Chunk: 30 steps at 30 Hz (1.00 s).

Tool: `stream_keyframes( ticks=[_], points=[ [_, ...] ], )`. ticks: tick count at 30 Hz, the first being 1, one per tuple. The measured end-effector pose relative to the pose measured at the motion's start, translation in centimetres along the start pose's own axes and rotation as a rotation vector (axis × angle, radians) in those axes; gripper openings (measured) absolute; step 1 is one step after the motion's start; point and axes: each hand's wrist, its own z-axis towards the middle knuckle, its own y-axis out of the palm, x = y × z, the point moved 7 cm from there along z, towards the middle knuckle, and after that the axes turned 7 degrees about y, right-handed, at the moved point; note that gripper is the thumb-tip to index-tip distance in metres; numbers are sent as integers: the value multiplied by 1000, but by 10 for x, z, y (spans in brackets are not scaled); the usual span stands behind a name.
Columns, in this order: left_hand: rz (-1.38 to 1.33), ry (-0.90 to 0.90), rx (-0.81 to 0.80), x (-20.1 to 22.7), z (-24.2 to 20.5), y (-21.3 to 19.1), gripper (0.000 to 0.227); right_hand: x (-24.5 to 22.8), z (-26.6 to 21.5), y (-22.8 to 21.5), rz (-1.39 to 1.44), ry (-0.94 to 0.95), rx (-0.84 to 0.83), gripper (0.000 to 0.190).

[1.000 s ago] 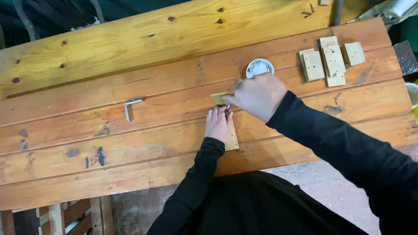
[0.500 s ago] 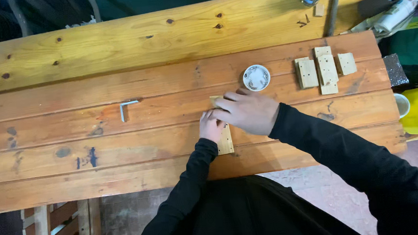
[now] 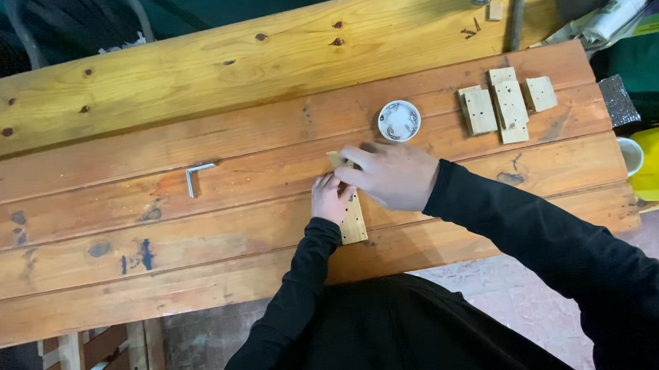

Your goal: The person assembles small wooden blocks by attaching metal brackets with screws. They repeatedly pick up blocks, align brackets, insert screws, and tighten them with a screwdriver, then place the finished pieces aside on the workbench.

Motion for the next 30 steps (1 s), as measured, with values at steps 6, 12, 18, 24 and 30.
stream_keyframes(
  ticks=[6, 12, 18, 24, 30],
  points=[
    [-8, -2, -2, 4, 5, -4, 29, -3, -5, -16, -71, 81, 43, 33],
    [-12, -10, -9, 10, 5, -10, 24, -1, -3, -37, -5, 107, 85, 23],
    [-9, 15, 2, 18, 8, -18, 27, 4, 0, -31, 126, 110, -29, 22],
    [-27, 39, 50, 27, 13, -25, 25, 10, -8, -29, 50, 125, 57, 24],
    [-82, 59, 41, 27, 16, -27, 21, 9, -13, -31, 13, 144, 61, 21]
  ],
)
